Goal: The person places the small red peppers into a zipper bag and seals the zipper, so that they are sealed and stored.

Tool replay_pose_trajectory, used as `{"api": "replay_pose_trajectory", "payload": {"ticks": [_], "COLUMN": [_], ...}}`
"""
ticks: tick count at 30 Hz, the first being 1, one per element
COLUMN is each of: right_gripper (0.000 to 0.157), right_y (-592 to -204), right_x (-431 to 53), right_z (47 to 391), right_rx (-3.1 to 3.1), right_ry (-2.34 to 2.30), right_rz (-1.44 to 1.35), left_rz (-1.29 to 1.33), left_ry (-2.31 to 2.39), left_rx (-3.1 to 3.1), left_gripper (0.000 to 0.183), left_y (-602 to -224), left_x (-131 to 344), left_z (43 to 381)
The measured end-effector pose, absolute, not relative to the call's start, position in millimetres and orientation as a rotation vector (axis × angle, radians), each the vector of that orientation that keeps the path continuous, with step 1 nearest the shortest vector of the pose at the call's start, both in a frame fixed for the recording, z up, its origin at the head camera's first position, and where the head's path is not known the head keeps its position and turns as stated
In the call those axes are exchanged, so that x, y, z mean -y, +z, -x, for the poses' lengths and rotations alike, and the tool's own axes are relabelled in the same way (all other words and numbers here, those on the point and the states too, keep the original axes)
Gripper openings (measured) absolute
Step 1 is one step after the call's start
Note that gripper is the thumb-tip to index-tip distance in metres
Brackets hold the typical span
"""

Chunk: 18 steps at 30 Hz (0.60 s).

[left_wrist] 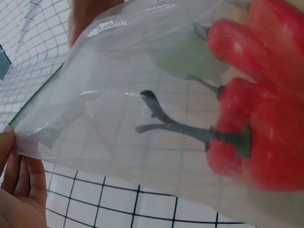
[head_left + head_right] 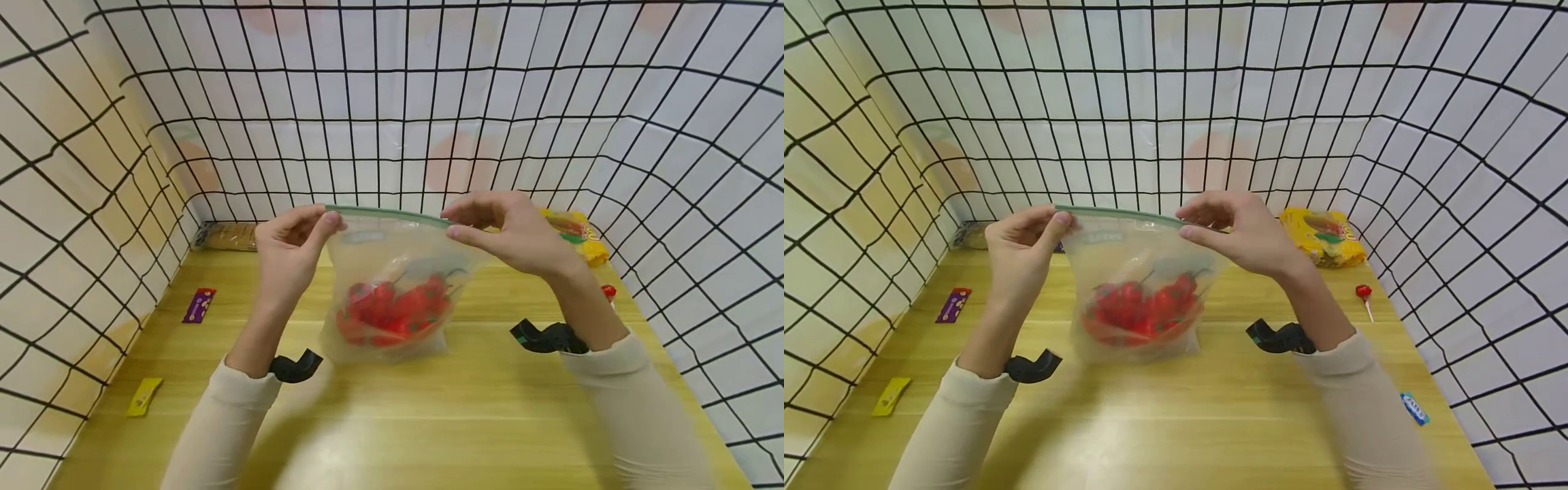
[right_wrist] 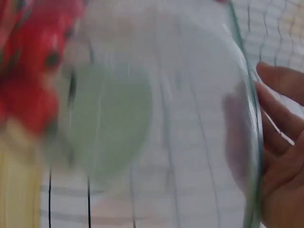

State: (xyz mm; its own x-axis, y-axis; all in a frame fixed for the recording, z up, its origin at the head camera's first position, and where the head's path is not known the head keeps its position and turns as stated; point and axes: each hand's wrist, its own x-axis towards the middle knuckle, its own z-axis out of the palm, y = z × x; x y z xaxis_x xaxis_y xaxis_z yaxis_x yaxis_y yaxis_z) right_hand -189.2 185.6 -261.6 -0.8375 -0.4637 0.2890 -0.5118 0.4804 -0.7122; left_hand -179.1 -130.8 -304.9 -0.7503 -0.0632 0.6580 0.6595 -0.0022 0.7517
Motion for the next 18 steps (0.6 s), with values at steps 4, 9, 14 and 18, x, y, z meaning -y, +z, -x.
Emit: {"api": "replay_pose_trajectory", "payload": {"ticks": [4,9,14,18], "right_gripper": [0.018,0.015,0.015,0.016], "right_y": [-262,-266,-273,-276], "right_x": [-160,-163,-175,-183], "right_z": [188,187,188,187], "right_rx": [2.569,2.518,2.500,2.467], "right_ry": [1.284,1.324,1.370,1.414], "right_rz": [-0.903,-0.838,-0.793,-0.768], "left_rz": [0.611,0.574,0.619,0.695], "left_ry": [-1.771,-1.823,-1.687,-1.332], "left_rx": [1.775,2.026,2.603,2.915], "left_gripper": [0.011,0.026,0.059,0.060], "left_y": [-309,-344,-407,-438], "left_x": [127,150,177,183], "left_z": [182,187,191,188]}}
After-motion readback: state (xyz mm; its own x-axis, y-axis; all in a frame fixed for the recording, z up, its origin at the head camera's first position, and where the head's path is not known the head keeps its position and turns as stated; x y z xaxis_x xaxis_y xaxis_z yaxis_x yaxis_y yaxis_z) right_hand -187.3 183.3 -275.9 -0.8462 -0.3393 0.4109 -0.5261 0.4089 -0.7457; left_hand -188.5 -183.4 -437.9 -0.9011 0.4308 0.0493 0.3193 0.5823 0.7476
